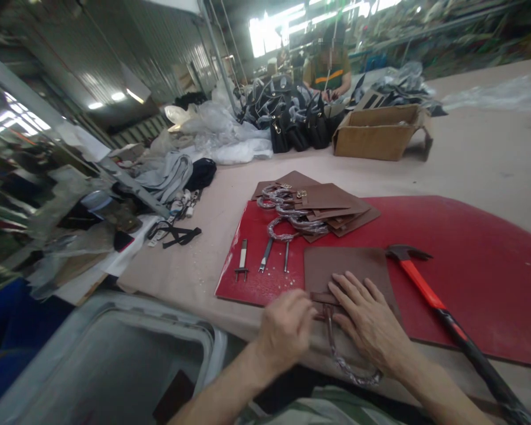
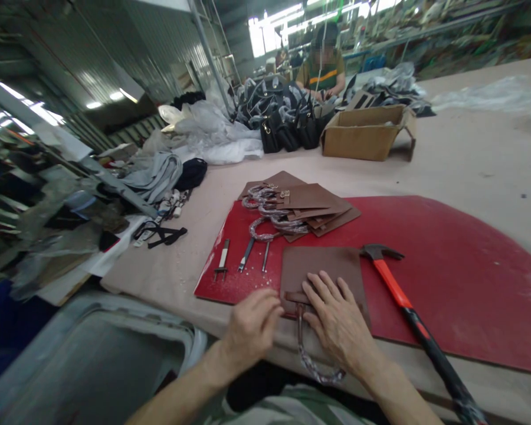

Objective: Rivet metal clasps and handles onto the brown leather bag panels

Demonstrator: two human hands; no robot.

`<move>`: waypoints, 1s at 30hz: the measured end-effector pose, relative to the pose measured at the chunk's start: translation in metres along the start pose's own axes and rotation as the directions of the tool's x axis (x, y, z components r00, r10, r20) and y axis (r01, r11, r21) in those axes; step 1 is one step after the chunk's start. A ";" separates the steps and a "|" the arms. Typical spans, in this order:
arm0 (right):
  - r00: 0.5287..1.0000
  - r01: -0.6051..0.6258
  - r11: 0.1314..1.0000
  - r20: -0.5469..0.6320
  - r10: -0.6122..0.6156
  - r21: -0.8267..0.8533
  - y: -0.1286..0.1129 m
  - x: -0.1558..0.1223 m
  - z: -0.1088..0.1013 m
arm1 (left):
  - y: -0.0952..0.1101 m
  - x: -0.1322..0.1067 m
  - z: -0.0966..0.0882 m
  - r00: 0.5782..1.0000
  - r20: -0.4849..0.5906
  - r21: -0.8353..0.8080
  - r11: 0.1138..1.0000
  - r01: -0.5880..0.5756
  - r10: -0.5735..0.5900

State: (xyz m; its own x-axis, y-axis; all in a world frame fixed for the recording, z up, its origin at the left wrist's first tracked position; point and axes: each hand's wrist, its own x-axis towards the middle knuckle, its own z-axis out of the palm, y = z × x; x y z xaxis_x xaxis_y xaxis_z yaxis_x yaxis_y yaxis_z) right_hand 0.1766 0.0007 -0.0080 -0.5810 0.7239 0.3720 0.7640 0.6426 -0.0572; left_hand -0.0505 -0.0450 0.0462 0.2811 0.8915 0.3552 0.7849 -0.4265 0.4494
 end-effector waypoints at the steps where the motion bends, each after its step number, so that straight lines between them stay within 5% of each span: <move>1: 1.000 0.002 1.000 0.000 -0.002 -0.004 0.001 0.000 0.000 | -0.017 0.010 -0.012 0.988 -0.059 0.078 0.986 0.149 -0.145; 4: 1.000 -0.005 1.000 0.018 0.005 -0.003 0.000 0.001 0.000 | -0.075 0.040 -0.046 0.845 -0.109 0.330 0.783 0.527 -0.523; 8: 0.997 -0.047 0.999 0.065 0.048 -0.018 -0.008 0.001 -0.008 | -0.137 0.065 -0.072 0.606 0.123 0.411 0.596 0.690 -0.786; 14: 0.987 -0.126 0.991 0.098 0.129 -0.037 -0.018 0.000 -0.017 | -0.166 0.074 -0.066 0.509 0.287 0.299 0.581 0.757 -0.811; 19: 0.981 -0.129 0.991 0.144 0.132 -0.027 -0.018 0.001 -0.018 | -0.158 0.063 -0.076 0.514 0.307 0.084 0.561 0.824 -0.801; 21: 0.979 -0.121 0.992 0.160 0.124 -0.025 -0.019 0.001 -0.017 | -0.147 0.054 -0.079 0.555 0.338 -0.176 0.528 0.831 -0.760; 23: 0.980 -0.117 0.993 0.159 0.120 -0.029 -0.020 0.000 -0.017 | -0.130 0.045 -0.075 0.626 0.336 -0.540 0.400 0.740 -0.704; 26: 0.983 -0.118 0.992 0.136 0.122 -0.037 -0.022 -0.001 -0.015 | -0.096 0.034 -0.052 0.707 0.264 -0.833 0.215 0.511 -0.656; 30: 0.983 -0.114 0.993 0.140 0.118 -0.031 -0.022 -0.002 -0.015 | -0.056 0.027 -0.008 0.784 0.209 -0.894 0.210 0.395 -0.584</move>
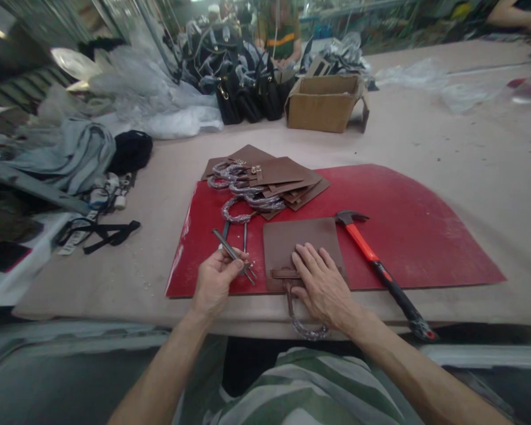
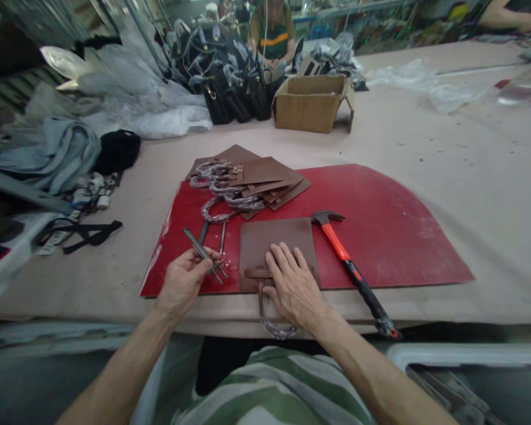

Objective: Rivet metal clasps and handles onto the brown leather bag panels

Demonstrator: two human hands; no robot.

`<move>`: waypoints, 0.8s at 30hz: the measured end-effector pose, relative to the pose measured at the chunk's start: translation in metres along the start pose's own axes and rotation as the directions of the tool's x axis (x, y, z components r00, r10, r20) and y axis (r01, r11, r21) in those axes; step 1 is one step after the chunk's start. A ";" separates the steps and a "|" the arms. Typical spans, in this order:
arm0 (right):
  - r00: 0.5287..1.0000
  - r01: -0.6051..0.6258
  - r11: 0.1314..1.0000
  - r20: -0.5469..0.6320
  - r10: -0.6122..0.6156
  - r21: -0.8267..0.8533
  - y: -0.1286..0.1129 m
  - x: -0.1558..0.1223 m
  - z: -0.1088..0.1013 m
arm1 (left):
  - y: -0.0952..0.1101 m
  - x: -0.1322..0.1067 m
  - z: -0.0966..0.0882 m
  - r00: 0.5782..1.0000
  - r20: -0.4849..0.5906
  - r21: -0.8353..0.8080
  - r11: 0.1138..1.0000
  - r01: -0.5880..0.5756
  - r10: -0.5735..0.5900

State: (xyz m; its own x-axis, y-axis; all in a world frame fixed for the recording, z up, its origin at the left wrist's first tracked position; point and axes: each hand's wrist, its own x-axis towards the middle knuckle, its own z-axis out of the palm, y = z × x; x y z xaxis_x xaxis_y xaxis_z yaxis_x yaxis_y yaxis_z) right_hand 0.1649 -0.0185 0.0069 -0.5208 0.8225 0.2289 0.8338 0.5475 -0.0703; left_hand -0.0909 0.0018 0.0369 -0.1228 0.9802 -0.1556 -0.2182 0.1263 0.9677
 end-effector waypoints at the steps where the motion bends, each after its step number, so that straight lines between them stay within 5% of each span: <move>1: 1.000 -0.002 1.000 0.004 0.002 0.003 0.000 0.000 -0.001 | -0.007 -0.003 0.009 0.999 0.023 0.015 0.999 -0.029 0.029; 4: 1.000 -0.009 1.000 0.018 0.009 0.015 0.000 0.001 -0.003 | -0.020 -0.007 0.025 0.984 0.105 0.130 0.979 -0.159 0.146; 9: 0.999 -0.019 0.999 0.028 0.018 0.029 -0.001 0.002 -0.004 | -0.025 -0.009 0.026 0.929 0.226 0.340 0.870 -0.357 0.293; 17: 0.999 -0.028 0.999 0.024 0.027 0.040 -0.002 0.001 -0.004 | -0.035 -0.005 0.020 0.892 0.294 0.367 0.821 -0.438 0.345; 24: 1.000 -0.015 0.999 0.008 0.015 0.040 -0.002 0.001 -0.003 | -0.032 -0.005 0.021 0.895 0.226 0.322 0.838 -0.441 0.384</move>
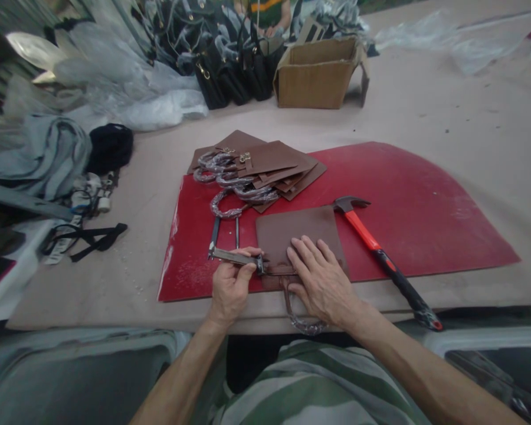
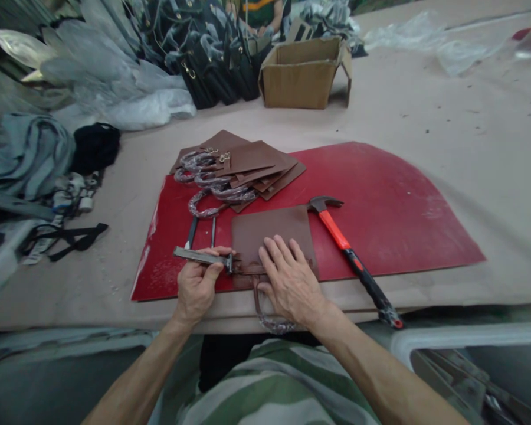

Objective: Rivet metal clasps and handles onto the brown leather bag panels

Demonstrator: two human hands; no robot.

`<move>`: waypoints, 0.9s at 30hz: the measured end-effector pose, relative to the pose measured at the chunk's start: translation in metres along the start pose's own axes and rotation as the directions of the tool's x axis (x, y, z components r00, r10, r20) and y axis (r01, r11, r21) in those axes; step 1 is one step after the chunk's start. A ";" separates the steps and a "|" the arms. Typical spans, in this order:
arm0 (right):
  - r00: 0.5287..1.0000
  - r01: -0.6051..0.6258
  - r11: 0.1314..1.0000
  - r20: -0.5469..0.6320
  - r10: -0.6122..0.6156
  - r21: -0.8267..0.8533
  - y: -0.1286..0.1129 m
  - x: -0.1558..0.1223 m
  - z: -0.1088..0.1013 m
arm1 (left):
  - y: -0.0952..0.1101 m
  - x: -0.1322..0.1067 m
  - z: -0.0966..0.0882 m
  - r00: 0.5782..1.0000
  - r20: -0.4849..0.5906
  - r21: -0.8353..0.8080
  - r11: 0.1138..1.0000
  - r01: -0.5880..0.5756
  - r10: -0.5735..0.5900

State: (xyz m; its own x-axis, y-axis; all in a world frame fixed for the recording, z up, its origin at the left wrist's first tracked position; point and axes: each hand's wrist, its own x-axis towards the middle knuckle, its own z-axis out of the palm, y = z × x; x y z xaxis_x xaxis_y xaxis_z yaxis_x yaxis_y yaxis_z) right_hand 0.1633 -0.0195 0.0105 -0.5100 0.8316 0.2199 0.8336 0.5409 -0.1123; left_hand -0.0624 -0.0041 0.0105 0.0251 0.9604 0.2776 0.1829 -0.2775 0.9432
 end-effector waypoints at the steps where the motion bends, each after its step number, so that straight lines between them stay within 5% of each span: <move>1: 1.000 0.001 1.000 0.000 -0.001 0.002 0.000 0.000 0.000 | 0.001 0.000 -0.001 1.000 -0.008 -0.003 1.000 -0.010 0.010; 14: 1.000 -0.011 1.000 0.009 0.010 0.020 0.000 0.002 -0.003 | 0.000 -0.013 0.003 0.954 0.065 0.045 0.955 -0.294 0.291; 27: 0.999 -0.027 0.999 0.019 0.027 0.032 0.000 0.000 0.000 | -0.008 -0.018 0.003 0.982 -0.028 0.042 0.982 -0.186 0.188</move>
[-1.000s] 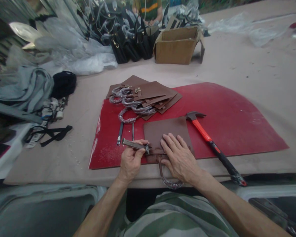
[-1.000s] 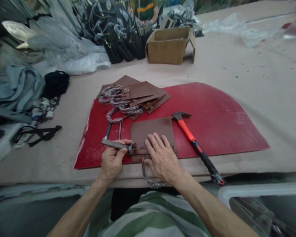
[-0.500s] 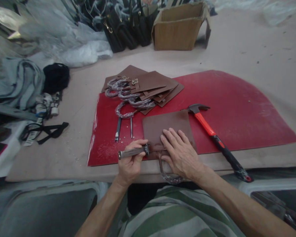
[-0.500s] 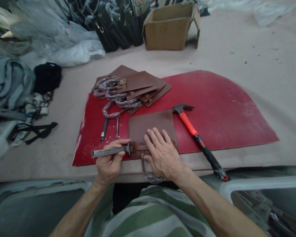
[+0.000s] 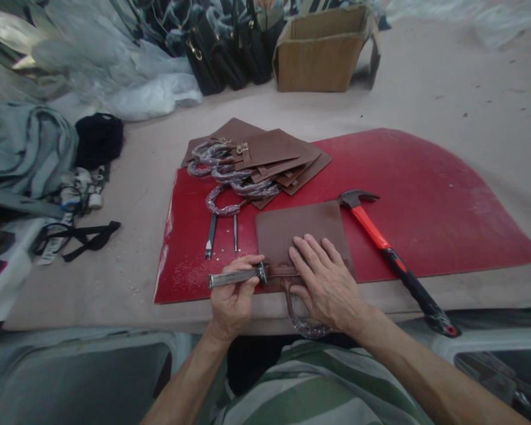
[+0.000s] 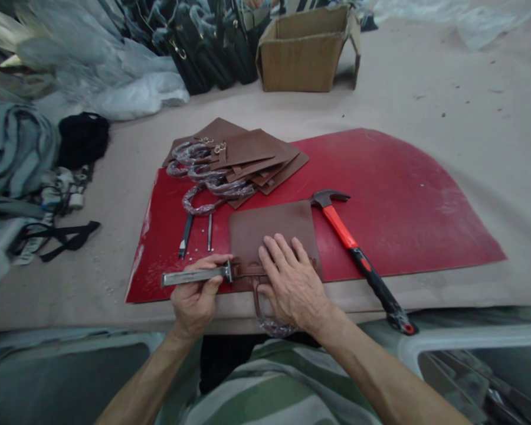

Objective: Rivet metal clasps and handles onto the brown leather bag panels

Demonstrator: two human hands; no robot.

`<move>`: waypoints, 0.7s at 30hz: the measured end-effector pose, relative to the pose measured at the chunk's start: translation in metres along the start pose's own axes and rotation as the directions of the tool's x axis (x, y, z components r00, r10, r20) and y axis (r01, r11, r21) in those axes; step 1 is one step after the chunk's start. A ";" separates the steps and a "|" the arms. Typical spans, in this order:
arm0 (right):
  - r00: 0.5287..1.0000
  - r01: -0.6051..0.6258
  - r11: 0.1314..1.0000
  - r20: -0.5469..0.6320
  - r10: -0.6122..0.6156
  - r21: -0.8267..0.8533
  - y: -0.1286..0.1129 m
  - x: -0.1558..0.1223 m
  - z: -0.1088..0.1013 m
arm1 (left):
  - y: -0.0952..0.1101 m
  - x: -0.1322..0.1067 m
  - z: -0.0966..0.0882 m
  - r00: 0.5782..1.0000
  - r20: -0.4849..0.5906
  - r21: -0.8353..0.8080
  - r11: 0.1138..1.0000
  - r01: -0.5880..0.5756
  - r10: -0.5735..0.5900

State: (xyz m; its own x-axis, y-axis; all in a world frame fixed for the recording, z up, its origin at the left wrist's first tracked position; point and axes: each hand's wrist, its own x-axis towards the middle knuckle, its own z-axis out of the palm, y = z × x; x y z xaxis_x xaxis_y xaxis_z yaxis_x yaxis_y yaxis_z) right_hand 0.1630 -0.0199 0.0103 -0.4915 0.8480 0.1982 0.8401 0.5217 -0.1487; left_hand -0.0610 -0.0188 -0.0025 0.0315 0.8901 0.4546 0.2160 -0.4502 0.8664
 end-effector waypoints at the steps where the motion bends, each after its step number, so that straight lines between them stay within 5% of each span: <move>1: 1.000 0.000 1.000 0.000 0.000 0.002 0.000 0.000 0.000 | 0.000 0.000 0.000 1.000 0.008 -0.011 1.000 0.004 -0.003; 11: 1.000 0.006 1.000 0.013 -0.006 0.019 0.001 0.001 -0.003 | 0.000 0.005 0.003 0.996 0.083 -0.012 1.000 0.014 -0.013; 21: 1.000 0.003 1.000 0.010 -0.003 0.022 0.000 0.001 -0.003 | 0.006 0.015 0.001 0.986 0.165 0.157 0.987 -0.040 0.013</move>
State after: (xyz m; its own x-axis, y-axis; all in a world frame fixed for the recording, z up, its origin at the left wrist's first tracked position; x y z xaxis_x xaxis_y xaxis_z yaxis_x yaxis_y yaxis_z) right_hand 0.1635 -0.0190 0.0135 -0.4965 0.8473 0.1885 0.8333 0.5261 -0.1699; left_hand -0.0579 -0.0082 0.0093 0.1947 0.8835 0.4260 0.3653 -0.4684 0.8045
